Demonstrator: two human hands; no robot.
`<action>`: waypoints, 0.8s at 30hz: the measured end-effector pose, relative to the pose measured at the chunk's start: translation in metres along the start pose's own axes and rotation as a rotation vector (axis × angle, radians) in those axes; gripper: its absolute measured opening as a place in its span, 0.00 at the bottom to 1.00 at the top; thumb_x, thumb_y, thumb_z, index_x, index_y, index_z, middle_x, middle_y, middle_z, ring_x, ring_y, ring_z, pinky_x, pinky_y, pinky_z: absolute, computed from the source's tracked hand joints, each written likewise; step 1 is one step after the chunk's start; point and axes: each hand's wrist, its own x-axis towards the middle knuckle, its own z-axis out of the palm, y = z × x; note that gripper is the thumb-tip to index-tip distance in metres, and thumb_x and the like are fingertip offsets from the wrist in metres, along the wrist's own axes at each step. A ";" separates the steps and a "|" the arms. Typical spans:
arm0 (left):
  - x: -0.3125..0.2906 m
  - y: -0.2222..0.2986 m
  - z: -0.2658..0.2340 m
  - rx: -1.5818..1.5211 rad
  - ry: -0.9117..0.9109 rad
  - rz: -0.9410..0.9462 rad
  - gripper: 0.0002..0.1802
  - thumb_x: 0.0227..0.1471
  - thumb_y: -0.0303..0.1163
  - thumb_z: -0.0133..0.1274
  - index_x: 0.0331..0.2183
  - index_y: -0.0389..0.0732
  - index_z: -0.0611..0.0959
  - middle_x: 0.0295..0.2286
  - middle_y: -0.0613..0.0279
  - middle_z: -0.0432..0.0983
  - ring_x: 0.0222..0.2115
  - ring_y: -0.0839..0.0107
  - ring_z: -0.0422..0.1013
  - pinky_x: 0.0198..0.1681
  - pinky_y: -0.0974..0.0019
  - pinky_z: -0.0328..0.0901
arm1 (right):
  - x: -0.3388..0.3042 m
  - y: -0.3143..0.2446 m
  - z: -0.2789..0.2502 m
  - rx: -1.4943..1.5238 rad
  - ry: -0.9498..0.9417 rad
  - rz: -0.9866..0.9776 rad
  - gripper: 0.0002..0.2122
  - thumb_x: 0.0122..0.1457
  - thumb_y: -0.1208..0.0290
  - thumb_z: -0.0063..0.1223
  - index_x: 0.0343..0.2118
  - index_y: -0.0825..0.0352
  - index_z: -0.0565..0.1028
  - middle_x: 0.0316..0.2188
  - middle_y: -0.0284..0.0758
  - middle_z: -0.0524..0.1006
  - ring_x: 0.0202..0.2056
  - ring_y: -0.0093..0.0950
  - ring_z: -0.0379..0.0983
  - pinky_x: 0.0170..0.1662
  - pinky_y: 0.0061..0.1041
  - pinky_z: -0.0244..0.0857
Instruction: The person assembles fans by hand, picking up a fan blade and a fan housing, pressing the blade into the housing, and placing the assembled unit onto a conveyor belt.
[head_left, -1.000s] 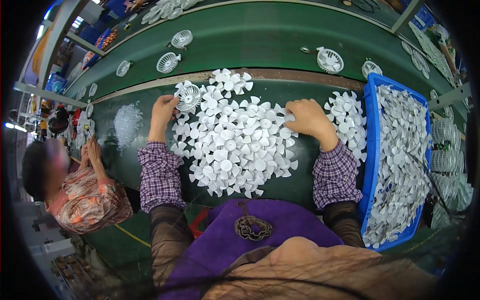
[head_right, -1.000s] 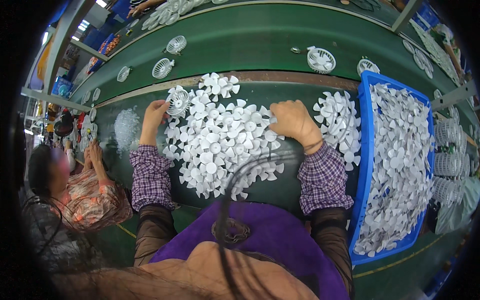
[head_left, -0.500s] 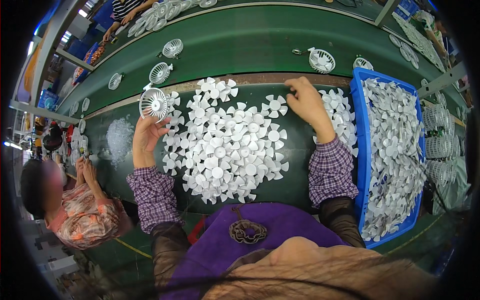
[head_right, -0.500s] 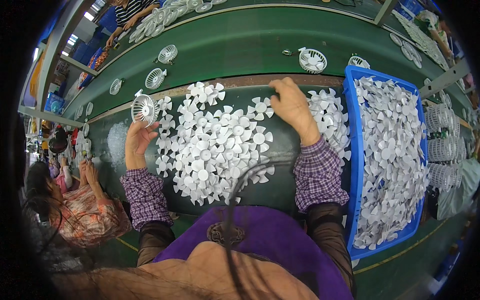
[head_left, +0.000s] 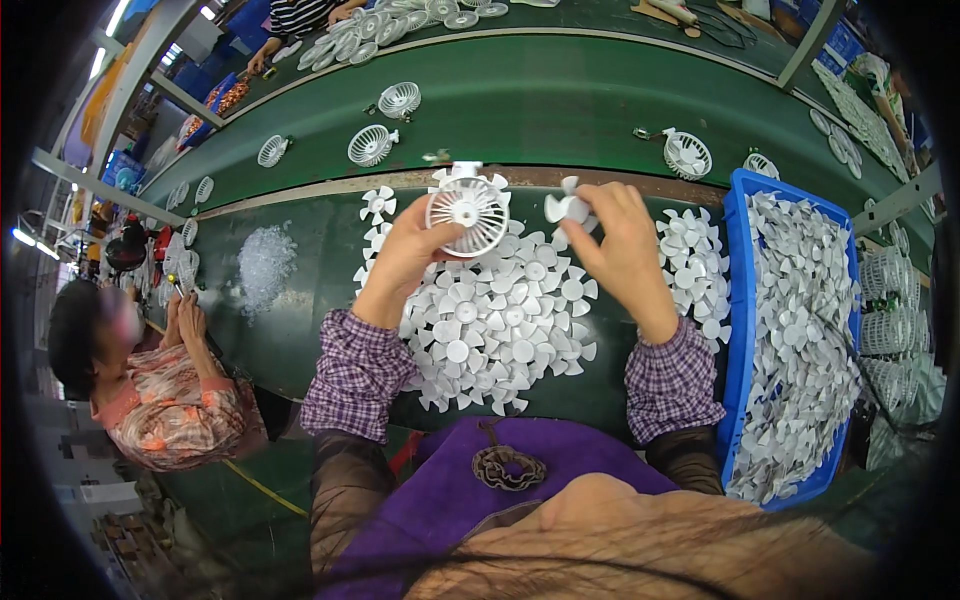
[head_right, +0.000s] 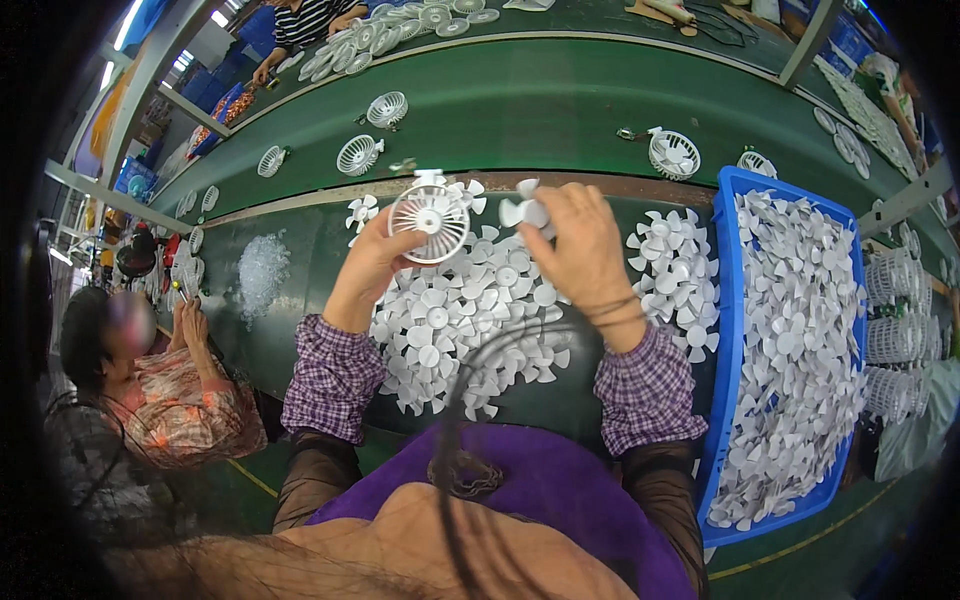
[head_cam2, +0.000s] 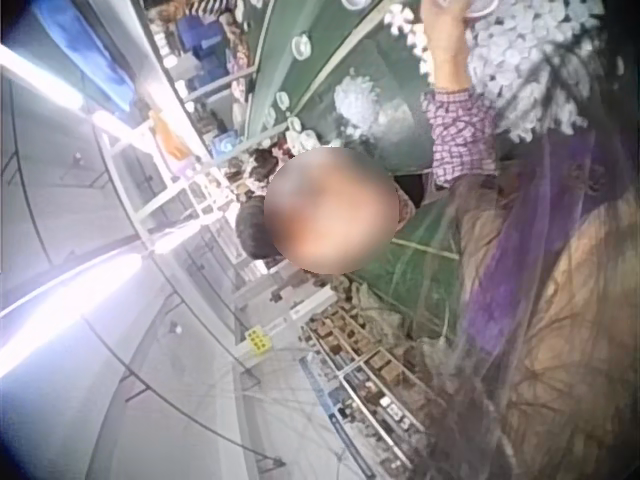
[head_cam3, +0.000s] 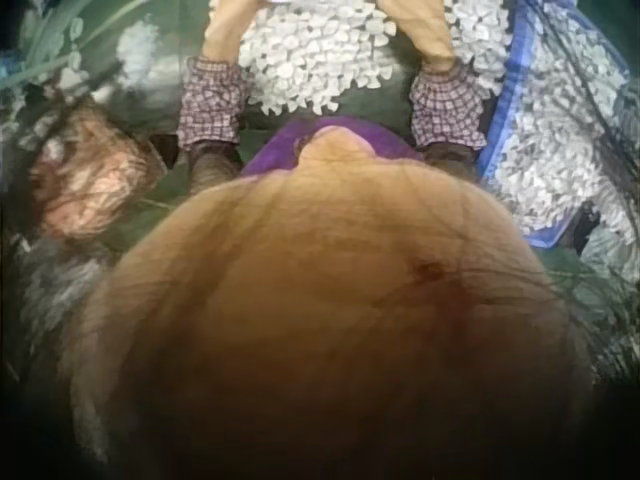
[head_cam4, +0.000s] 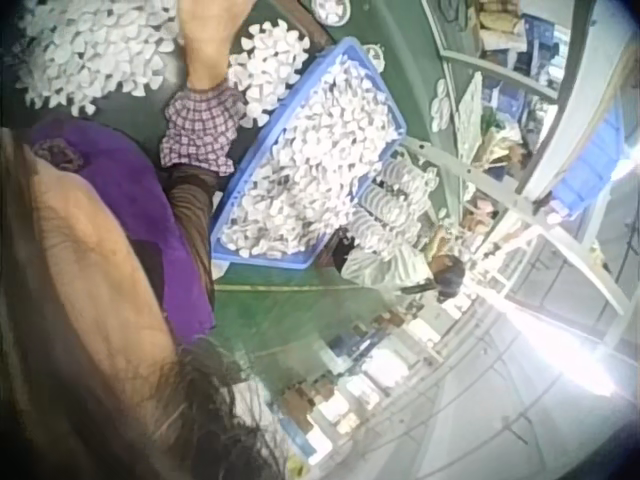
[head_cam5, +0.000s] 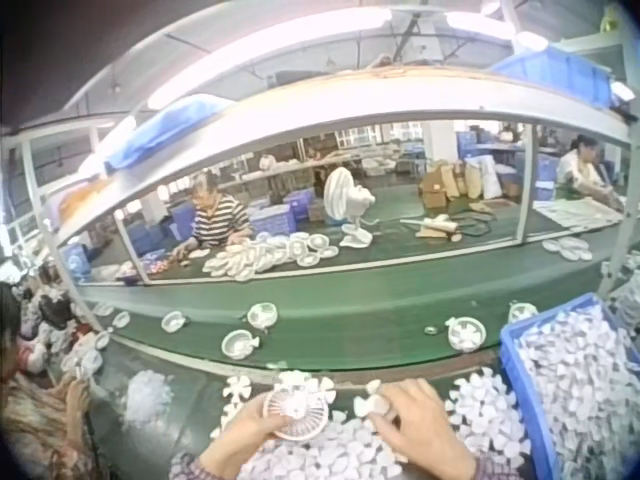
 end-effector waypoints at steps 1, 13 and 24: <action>0.000 0.003 0.012 -0.019 -0.049 0.013 0.25 0.47 0.21 0.52 0.49 0.33 0.71 0.39 0.59 0.76 0.36 0.71 0.76 0.37 0.68 0.74 | 0.002 -0.012 -0.002 0.020 0.020 -0.072 0.16 0.46 0.69 0.61 0.38 0.70 0.73 0.31 0.40 0.72 0.34 0.39 0.68 0.41 0.36 0.62; 0.007 -0.013 0.063 0.102 -0.088 0.228 0.20 0.51 0.24 0.57 0.45 0.32 0.72 0.35 0.62 0.75 0.33 0.78 0.72 0.34 0.75 0.70 | -0.006 -0.025 0.028 0.018 0.002 -0.125 0.16 0.45 0.74 0.61 0.38 0.70 0.72 0.34 0.39 0.70 0.37 0.37 0.67 0.41 0.34 0.63; -0.006 -0.017 0.041 0.223 -0.146 0.281 0.18 0.51 0.26 0.58 0.45 0.34 0.75 0.35 0.64 0.77 0.34 0.78 0.72 0.37 0.73 0.68 | -0.008 -0.011 0.027 0.634 -0.262 0.212 0.20 0.52 0.64 0.61 0.42 0.73 0.70 0.32 0.42 0.74 0.34 0.33 0.73 0.38 0.29 0.66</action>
